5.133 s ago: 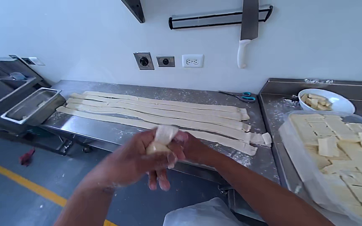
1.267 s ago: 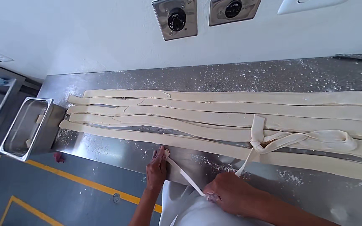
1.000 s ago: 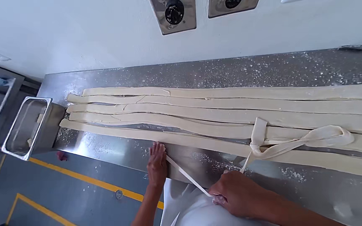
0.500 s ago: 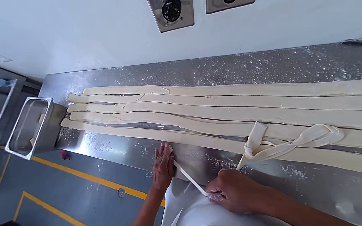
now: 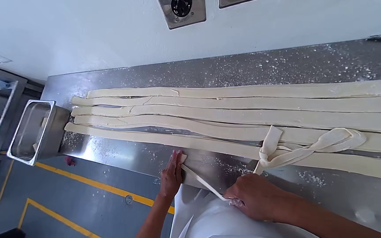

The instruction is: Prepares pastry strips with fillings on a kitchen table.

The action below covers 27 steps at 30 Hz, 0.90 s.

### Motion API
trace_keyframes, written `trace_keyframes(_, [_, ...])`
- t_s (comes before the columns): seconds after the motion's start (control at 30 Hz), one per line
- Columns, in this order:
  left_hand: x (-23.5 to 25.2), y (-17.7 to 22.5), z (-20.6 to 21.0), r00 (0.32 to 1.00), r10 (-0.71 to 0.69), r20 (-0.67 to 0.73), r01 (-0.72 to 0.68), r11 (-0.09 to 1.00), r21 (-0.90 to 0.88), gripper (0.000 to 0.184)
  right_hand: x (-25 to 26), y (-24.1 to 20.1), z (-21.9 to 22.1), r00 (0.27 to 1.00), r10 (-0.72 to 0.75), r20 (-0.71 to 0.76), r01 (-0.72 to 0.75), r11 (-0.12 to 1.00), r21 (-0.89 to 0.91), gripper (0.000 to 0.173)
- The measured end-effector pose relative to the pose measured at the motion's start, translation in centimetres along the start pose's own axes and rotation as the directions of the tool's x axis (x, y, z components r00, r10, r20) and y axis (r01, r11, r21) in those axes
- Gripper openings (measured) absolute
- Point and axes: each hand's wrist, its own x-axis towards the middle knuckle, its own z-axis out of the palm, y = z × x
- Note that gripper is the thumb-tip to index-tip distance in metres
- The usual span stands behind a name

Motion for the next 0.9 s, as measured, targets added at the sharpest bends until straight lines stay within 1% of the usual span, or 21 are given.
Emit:
trace_keyframes(0.03, [-0.1,0.1,0.0,0.999,-0.034,-0.003,0.034,0.999,-0.023,0.041,0.4,-0.4,0.3,0.999,-0.030,-0.012,0.030,0.999,0.025,0.027])
trace_keyframes(0.1, [-0.2,0.3,0.4,0.993,-0.121,-0.012,0.120,0.991,-0.056,0.054,1.4,-1.2,1.0,0.992,-0.092,-0.086,0.099,0.992,0.082,0.027])
trace_keyframes(0.13, [-0.3,0.4,0.8,0.993,-0.119,-0.017,0.117,0.990,-0.072,0.057,1.8,-1.5,1.3,0.983,-0.116,-0.139,0.132,0.985,0.112,0.027])
trace_keyframes(0.17, [-0.2,0.4,1.2,0.996,-0.084,-0.037,0.081,0.994,-0.074,0.051,2.0,-1.5,1.6,0.972,-0.135,-0.193,0.162,0.978,0.130,0.027])
trace_keyframes(0.2, [-0.1,0.3,1.3,0.997,-0.057,-0.060,0.053,0.997,-0.058,0.042,2.1,-1.3,2.0,0.954,-0.158,-0.255,0.195,0.973,0.126,0.026])
trace_keyframes(0.27, [0.5,-0.1,0.7,0.994,-0.058,-0.096,0.058,0.998,-0.004,0.029,2.0,-0.3,2.8,0.910,-0.200,-0.363,0.243,0.967,0.075,0.025])
trace_keyframes(0.33, [0.5,-0.8,0.4,0.994,-0.040,-0.100,0.042,0.999,0.025,0.029,1.6,0.6,2.6,0.908,-0.200,-0.368,0.239,0.969,0.065,0.025])
trace_keyframes(0.37, [0.3,-0.9,0.4,0.998,-0.003,-0.070,0.005,1.000,0.025,0.031,1.4,0.9,2.3,0.914,-0.192,-0.356,0.228,0.971,0.064,0.025])
trace_keyframes(0.4, [0.1,-0.6,0.4,0.999,0.027,-0.034,-0.027,1.000,0.013,0.033,1.2,1.0,1.9,0.926,-0.177,-0.334,0.214,0.974,0.077,0.025])
trace_keyframes(0.43, [0.0,-0.2,0.3,1.000,0.028,-0.004,-0.028,1.000,-0.003,0.033,1.1,1.1,1.5,0.933,-0.160,-0.323,0.202,0.974,0.099,0.025])
trace_keyframes(0.5, [0.3,0.3,0.0,1.000,-0.024,-0.004,0.024,1.000,0.018,0.032,1.1,1.2,0.6,0.935,-0.097,-0.341,0.160,0.974,0.161,0.025])
trace_keyframes(0.57, [0.7,1.0,0.0,0.996,-0.090,-0.022,0.091,0.993,0.070,0.034,1.2,1.1,-0.8,0.945,0.033,-0.324,0.054,0.965,0.256,0.026])
trace_keyframes(0.63, [1.4,2.3,-0.6,0.989,-0.150,0.004,0.149,0.984,0.096,0.035,1.3,1.1,-2.0,0.948,0.151,-0.282,-0.039,0.930,0.367,0.025])
trace_keyframes(0.67, [2.1,3.2,-1.4,0.984,-0.179,0.003,0.179,0.981,0.072,0.034,1.3,1.0,-2.4,0.946,0.177,-0.272,-0.052,0.910,0.411,0.024])
trace_keyframes(0.7, [3.1,4.2,-2.7,0.973,-0.231,-0.006,0.231,0.973,-0.006,0.033,1.2,0.9,-2.8,0.945,0.181,-0.272,-0.044,0.896,0.442,0.024])
trace_keyframes(0.73, [4.5,5.3,-4.4,0.953,-0.302,-0.016,0.297,0.944,-0.141,0.034,1.1,0.7,-3.5,0.945,0.170,-0.280,-0.022,0.886,0.463,0.025])
trace_keyframes(0.77, [6.2,6.6,-6.4,0.930,-0.367,-0.013,0.345,0.886,-0.310,0.036,0.8,0.4,-4.3,0.942,0.147,-0.300,0.016,0.877,0.480,0.026])
trace_keyframes(0.8, [7.9,8.0,-8.8,0.913,-0.407,0.004,0.357,0.797,-0.488,0.035,0.4,0.0,-5.3,0.938,0.107,-0.330,0.077,0.864,0.498,0.026])
trace_keyframes(0.83, [9.7,9.9,-11.4,0.908,-0.418,0.021,0.335,0.698,-0.633,0.033,-0.2,-0.6,-6.4,0.927,0.053,-0.372,0.162,0.837,0.523,0.025])
trace_keyframes(0.87, [11.4,12.1,-14.0,0.918,-0.396,0.018,0.285,0.628,-0.724,0.031,-0.9,-1.3,-7.7,0.908,-0.012,-0.419,0.262,0.797,0.544,0.020])
trace_keyframes(0.9, [12.9,14.2,-16.5,0.937,-0.351,0.003,0.226,0.598,-0.769,0.030,-1.9,-2.1,-9.1,0.880,-0.080,-0.468,0.363,0.749,0.555,0.013])
